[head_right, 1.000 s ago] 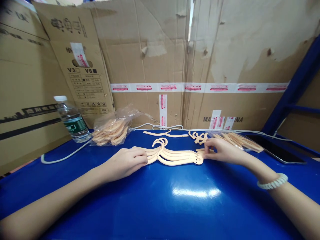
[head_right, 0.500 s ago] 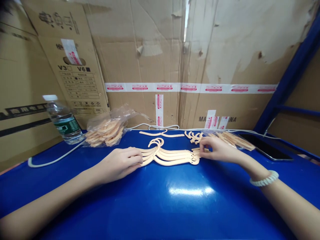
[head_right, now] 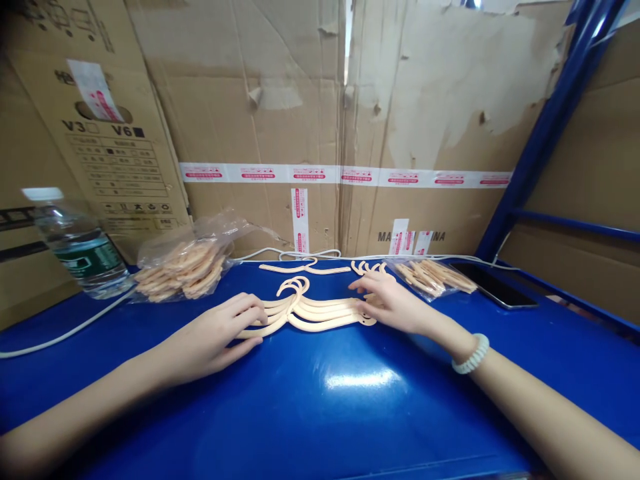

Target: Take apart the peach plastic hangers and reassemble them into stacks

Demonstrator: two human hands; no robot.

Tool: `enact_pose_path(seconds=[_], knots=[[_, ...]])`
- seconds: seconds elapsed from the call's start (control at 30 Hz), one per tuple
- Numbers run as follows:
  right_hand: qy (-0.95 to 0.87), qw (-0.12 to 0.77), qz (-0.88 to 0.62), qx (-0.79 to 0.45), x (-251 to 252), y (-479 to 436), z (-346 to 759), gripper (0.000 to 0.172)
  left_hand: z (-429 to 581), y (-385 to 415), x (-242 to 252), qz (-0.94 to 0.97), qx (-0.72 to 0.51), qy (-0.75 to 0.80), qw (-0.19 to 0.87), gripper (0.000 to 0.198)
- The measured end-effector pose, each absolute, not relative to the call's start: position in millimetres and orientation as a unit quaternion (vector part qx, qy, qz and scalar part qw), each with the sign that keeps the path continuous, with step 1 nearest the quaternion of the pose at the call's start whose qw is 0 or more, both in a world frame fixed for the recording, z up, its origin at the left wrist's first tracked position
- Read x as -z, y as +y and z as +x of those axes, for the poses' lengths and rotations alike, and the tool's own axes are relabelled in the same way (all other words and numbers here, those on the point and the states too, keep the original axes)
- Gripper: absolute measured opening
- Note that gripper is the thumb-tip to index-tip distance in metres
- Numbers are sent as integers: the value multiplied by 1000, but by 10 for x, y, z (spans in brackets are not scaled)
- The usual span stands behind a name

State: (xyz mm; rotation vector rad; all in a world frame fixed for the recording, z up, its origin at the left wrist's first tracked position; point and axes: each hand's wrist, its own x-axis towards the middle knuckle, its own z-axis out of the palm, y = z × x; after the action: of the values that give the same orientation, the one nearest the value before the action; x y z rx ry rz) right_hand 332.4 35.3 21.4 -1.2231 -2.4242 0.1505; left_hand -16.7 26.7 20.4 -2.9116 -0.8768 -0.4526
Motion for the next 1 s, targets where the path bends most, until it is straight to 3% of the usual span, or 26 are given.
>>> enact_pose_path(seconds=[0.17,1.0], knots=[[-899,170,-397,-79,-147,260,3139,39,-157,278,-172,-945,158,-283,37,13],[-905,157,-385,-86,-140,294,3201,34,-123,287,-22,-922,211,-324,20,12]])
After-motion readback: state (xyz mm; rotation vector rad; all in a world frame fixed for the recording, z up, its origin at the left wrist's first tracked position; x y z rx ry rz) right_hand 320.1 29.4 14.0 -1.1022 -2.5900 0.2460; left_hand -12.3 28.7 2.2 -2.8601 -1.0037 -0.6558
